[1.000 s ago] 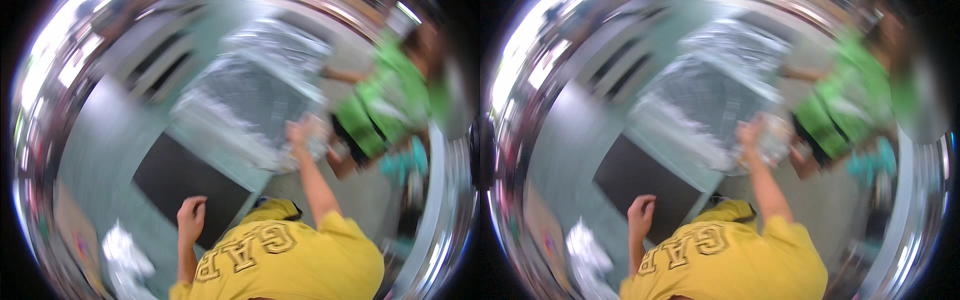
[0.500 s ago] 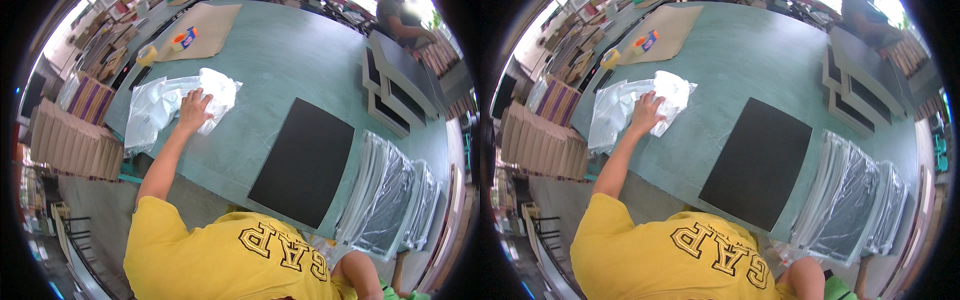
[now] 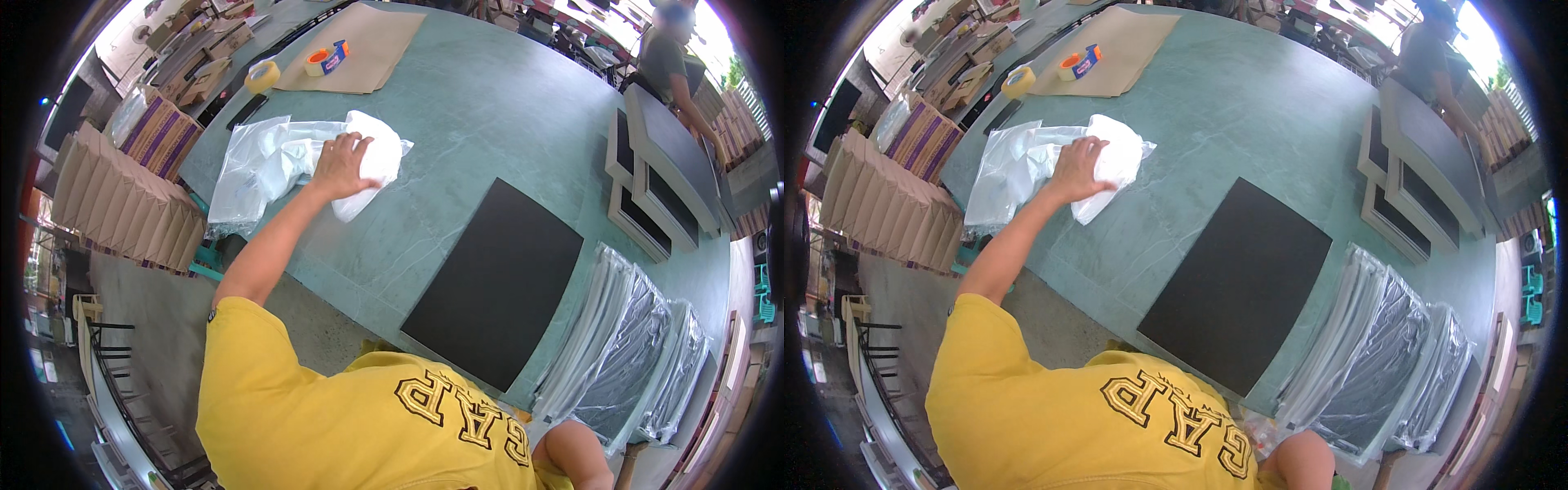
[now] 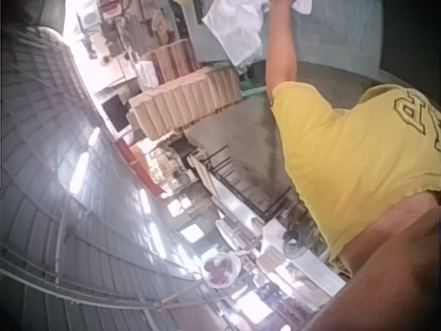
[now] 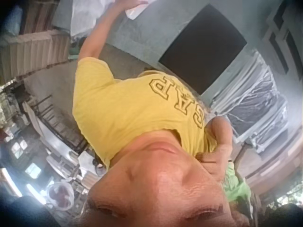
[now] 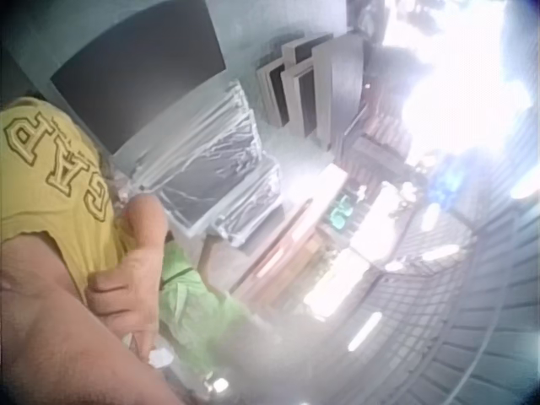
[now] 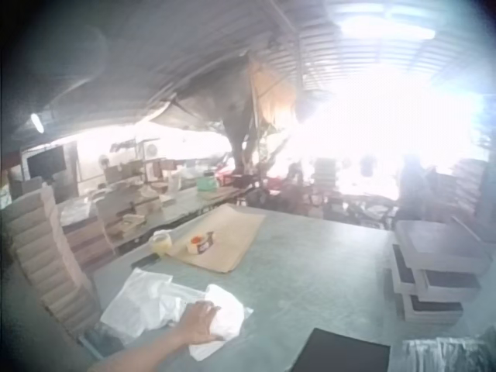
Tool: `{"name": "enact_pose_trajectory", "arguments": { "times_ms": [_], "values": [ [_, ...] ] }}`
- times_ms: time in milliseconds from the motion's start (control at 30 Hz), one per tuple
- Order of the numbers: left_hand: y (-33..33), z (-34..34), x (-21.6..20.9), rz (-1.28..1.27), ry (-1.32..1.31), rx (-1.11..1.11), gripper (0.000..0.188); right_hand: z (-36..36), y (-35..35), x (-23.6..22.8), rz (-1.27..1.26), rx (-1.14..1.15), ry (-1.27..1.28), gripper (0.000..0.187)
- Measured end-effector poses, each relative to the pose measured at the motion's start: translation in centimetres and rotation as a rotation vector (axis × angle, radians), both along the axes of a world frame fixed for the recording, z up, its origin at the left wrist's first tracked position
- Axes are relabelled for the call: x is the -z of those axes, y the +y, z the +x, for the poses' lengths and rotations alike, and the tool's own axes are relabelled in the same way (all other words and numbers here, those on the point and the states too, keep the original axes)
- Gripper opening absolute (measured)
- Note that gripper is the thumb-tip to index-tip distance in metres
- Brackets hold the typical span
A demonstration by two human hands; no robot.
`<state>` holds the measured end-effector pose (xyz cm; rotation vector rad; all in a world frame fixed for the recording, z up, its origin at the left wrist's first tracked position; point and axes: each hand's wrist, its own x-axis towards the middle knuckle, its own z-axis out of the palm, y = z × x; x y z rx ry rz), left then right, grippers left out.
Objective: The person places black panels into plastic sleeves by hand, smooths the plastic, and stacks the packaged panels onto a larger pile.
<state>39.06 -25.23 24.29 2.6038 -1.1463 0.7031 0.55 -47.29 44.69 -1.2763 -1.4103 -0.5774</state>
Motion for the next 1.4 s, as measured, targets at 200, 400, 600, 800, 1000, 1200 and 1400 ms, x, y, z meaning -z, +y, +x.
{"name": "enact_pose_trajectory", "arguments": {
  "times_ms": [200,400,600,800,1000,1200,1400],
  "values": [
    [1.5,2.5,1.4,-0.196,0.075,-0.057,0.021,-0.3,-0.8,0.6,-0.165,0.032,0.059,0.018],
    [2.4,4.0,-1.8,-0.333,0.060,-0.118,0.016,-0.2,-3.0,6.4,0.113,0.727,0.367,0.015],
    [-1.9,-4.3,-12.4,-0.756,-0.106,-0.172,0.015,1.7,-6.2,14.4,0.511,0.858,1.219,0.025],
    [-12.2,-17.5,-1.4,0.149,0.803,0.814,0.043,6.0,-8.0,27.6,1.165,0.176,1.697,0.077],
    [-19.6,-17.7,5.7,0.045,1.035,0.683,0.042,4.2,-8.6,29.0,1.090,0.167,1.688,0.058],
    [-22.1,-18.0,11.4,-0.061,0.464,0.543,0.045,5.2,-3.0,28.3,0.704,0.658,1.896,0.043],
    [-23.3,-16.1,11.1,0.154,0.388,0.490,0.059,1.6,-3.3,29.3,0.460,0.551,1.901,0.031]
  ]
}}
